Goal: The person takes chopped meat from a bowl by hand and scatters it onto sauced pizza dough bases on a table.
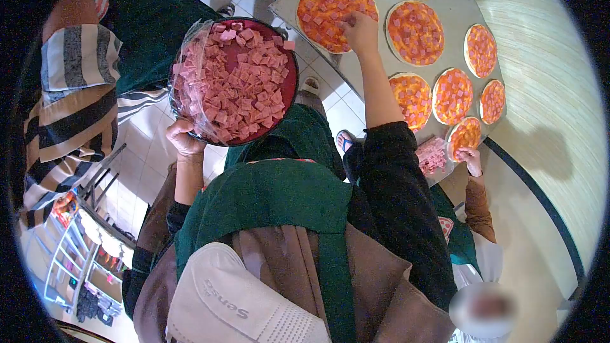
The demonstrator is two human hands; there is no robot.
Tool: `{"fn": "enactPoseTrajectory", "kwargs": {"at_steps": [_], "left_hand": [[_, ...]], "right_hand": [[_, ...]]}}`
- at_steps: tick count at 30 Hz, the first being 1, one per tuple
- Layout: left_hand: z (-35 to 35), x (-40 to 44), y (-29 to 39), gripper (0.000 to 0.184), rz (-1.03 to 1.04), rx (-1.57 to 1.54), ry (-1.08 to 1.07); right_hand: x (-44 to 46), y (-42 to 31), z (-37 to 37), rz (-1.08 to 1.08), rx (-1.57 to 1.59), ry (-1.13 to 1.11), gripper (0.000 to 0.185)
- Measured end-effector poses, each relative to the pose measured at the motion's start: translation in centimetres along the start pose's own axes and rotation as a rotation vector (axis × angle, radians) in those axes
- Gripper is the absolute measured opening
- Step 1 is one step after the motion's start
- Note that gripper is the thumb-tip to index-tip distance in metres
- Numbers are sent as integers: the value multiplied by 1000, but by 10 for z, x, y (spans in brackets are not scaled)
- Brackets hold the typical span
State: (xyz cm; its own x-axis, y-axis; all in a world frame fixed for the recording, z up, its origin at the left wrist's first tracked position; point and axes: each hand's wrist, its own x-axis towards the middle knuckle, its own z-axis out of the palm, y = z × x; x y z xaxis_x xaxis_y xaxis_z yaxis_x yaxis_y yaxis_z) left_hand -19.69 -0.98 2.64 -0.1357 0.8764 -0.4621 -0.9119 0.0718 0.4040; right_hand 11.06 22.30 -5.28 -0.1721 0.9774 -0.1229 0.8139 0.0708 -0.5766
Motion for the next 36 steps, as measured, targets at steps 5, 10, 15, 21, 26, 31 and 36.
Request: {"fn": "enactPoseTrajectory", "kwargs": {"at_steps": [5,10,15,21,26,31,36], "left_hand": [[-4,1,1,74,-18,-28,-37],[-6,2,3,71,-10,15,33],[2,0,1,70,16,31,88],[-5,1,2,71,-27,-1,26],[-4,0,2,72,-25,-7,-33],[-2,0,3,72,-28,-10,-20],[-5,1,3,72,-11,-13,-18]], "right_hand": [[9,16,11,77,213,-50,16],[9,28,14,240,556,-64,16],[-2,8,-1,209,493,-84,15],[6,21,11,132,356,53,15],[8,2,10,-243,-79,285,14],[5,6,27,-319,-162,277,17],[-1,2,19,51,223,245,20]]}}
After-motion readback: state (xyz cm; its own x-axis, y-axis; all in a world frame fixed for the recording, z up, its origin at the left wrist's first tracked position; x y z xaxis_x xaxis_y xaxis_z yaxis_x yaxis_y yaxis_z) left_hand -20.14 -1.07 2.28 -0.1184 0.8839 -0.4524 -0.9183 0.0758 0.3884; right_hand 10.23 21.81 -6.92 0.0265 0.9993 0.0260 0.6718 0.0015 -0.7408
